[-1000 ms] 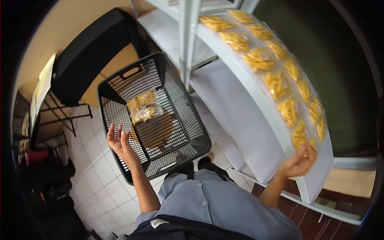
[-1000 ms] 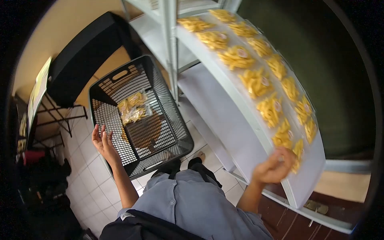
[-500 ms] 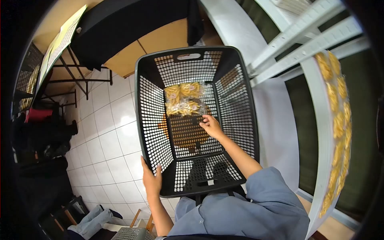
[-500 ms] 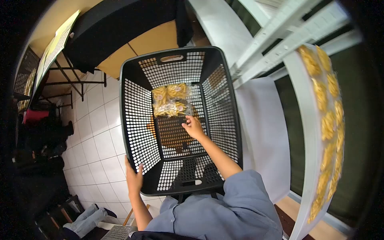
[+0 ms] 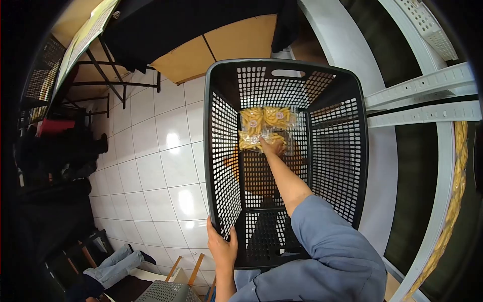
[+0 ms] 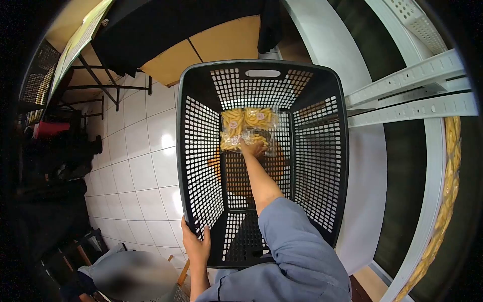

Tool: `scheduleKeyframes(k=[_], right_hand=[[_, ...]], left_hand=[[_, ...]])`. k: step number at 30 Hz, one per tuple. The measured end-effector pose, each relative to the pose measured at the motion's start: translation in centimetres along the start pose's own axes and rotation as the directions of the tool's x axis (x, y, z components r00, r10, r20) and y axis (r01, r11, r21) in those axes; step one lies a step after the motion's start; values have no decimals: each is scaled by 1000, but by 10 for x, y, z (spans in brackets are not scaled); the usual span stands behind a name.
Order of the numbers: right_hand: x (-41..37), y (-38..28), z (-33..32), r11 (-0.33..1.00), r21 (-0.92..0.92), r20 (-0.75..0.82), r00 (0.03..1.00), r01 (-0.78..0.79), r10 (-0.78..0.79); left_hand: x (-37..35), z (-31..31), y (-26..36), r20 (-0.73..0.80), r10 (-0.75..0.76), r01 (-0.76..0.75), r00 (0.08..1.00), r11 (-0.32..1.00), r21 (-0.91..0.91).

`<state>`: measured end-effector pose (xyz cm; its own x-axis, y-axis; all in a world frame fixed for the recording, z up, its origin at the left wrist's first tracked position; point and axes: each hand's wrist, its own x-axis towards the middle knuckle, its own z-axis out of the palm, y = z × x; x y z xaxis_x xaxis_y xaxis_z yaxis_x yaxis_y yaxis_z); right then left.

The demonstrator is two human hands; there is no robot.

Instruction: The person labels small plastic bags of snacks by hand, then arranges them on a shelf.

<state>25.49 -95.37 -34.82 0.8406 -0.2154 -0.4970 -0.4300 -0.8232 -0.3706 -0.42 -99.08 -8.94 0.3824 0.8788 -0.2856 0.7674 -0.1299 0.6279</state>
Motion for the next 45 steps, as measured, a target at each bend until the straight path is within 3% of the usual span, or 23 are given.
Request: scheduleKeyframes(k=[1,4,5,8,9,10,12,14,15,16,18,20,22,24,26,28,30,32,33,37,40,44,45], right_hand=[[4,1,-4,993,75,131,986,96,-105],[0,-8,-12,965,237,317,930,109,-183],[-4,-12,-16,965,212,235,950,154,-203],[-15,-13,-27,952,248,298,921,179,-250],[-12,0,-21,883,329,246,872,336,-423],[-24,2,-37,879,333,241,871,340,-428],[-53,11,-80,682,456,234,663,571,-711],[-71,26,-129,360,473,214,291,804,-932],[-80,29,-161,316,476,319,174,821,-932],[-91,33,-194,275,481,419,58,832,-906],[-118,45,-257,277,513,508,-28,812,-861],[-138,59,-317,249,449,575,-64,858,-815],[-155,76,-367,236,484,533,-70,843,-843],[-170,95,-412,264,514,465,-6,817,-885],[-181,120,-452,287,539,383,73,792,-921],[-191,150,-485,317,574,269,192,754,-944],[-199,185,-511,278,553,187,208,786,-960],[-215,220,-530,286,758,-28,467,586,-884],[-220,239,-539,197,817,-110,481,543,-870],[-243,311,-568,213,658,-300,511,722,-806],[-266,353,-587,343,539,-259,539,769,-802],[-296,400,-619,427,348,-449,548,835,-706],[-302,412,-626,463,342,-530,575,818,-624]], left_hand=[[0,1,-3,-8,16,-16,1000,1000,20],[0,0,-3,-18,36,-35,999,999,26],[1,0,-2,-19,34,-33,999,999,18],[-1,0,-1,-35,25,-25,999,1000,1],[-1,1,-3,-43,26,-26,999,1000,-5],[-1,0,-1,-50,31,-31,998,999,-11],[-4,-8,6,2,20,-20,1000,999,-45],[-10,-12,11,-60,173,-169,983,983,71],[-11,-17,15,-30,228,-227,973,974,15],[-13,-25,35,-23,343,-336,939,931,143],[-17,-36,61,146,491,-503,859,863,58],[-23,-33,79,435,534,-607,725,794,37],[-39,-17,91,631,532,-595,565,792,-134],[-68,-1,107,586,681,-656,440,689,-309],[-97,10,123,700,600,-474,388,781,-406],[-128,18,139,676,665,-455,318,732,-507],[-159,29,147,656,715,-423,243,687,-591],[-189,42,148,659,716,-128,231,694,-709],[-202,46,149,669,717,-53,194,689,-723],[-259,79,151,539,795,259,280,478,-839],[-300,96,154,534,806,343,253,442,-829],[-351,101,165,605,781,539,154,446,-714],[-361,105,168,642,743,589,188,438,-679]])
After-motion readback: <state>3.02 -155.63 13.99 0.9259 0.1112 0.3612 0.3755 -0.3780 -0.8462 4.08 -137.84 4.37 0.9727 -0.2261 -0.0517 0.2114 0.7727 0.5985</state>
